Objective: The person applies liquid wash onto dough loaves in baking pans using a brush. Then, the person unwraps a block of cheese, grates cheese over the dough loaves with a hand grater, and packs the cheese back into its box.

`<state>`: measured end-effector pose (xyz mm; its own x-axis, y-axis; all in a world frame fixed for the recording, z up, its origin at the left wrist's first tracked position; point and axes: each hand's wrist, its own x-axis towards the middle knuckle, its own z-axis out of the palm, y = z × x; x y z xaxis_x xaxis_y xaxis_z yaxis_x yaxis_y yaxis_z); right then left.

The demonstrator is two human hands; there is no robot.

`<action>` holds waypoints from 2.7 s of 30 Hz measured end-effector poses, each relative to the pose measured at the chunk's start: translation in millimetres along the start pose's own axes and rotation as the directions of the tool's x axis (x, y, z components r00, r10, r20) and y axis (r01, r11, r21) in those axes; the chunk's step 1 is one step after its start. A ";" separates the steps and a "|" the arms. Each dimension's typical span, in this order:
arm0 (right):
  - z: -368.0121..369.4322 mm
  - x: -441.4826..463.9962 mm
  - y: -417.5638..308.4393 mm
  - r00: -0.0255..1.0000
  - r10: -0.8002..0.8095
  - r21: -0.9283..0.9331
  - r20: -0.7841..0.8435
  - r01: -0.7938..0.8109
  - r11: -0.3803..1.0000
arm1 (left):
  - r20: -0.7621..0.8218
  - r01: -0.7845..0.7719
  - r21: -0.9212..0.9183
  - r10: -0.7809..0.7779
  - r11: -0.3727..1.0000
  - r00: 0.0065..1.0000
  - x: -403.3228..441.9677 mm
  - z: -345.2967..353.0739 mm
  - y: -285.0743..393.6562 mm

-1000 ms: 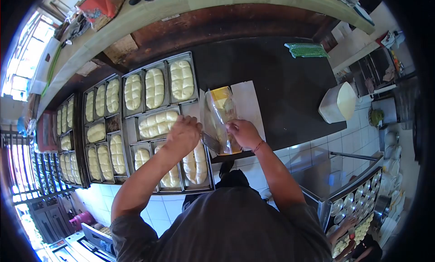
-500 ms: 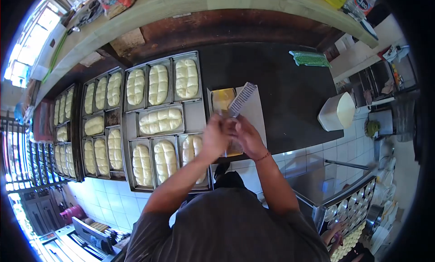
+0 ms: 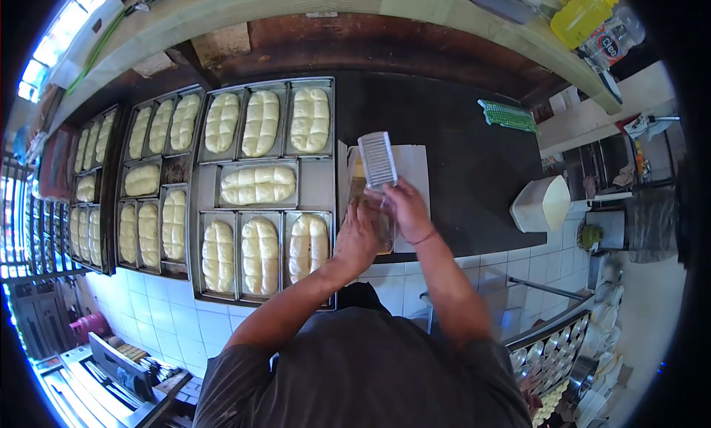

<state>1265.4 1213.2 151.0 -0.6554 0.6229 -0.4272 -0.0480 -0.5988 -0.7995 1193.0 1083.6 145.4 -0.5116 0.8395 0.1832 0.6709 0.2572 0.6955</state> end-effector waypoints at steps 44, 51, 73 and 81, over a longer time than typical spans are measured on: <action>65.5 43.1 -98.6 0.907 0.155 -0.456 0.391 0.337 -0.824 | 0.370 0.033 0.126 -0.078 0.991 0.926 34.3 19.6 -2.4; 55.1 28.6 -90.5 0.925 0.040 -0.552 0.377 0.259 -0.793 | 0.144 0.168 0.003 -0.167 0.986 0.975 62.4 22.2 -28.1; 72.6 49.1 -103.2 0.875 0.104 -0.536 0.472 0.378 -0.755 | 0.329 0.467 -0.862 -0.483 0.198 0.812 127.8 -16.0 -72.9; 103.7 60.8 -104.0 0.868 0.275 -0.399 0.414 0.444 -0.802 | -0.091 0.242 -0.099 -0.251 0.965 0.964 74.8 -29.9 -56.6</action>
<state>1152.4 1261.1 252.0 -0.8939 0.1679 -0.4156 0.0483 0.9579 0.2831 1100.7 1117.5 140.6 -0.7101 0.7011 0.0649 0.4708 0.4043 0.7841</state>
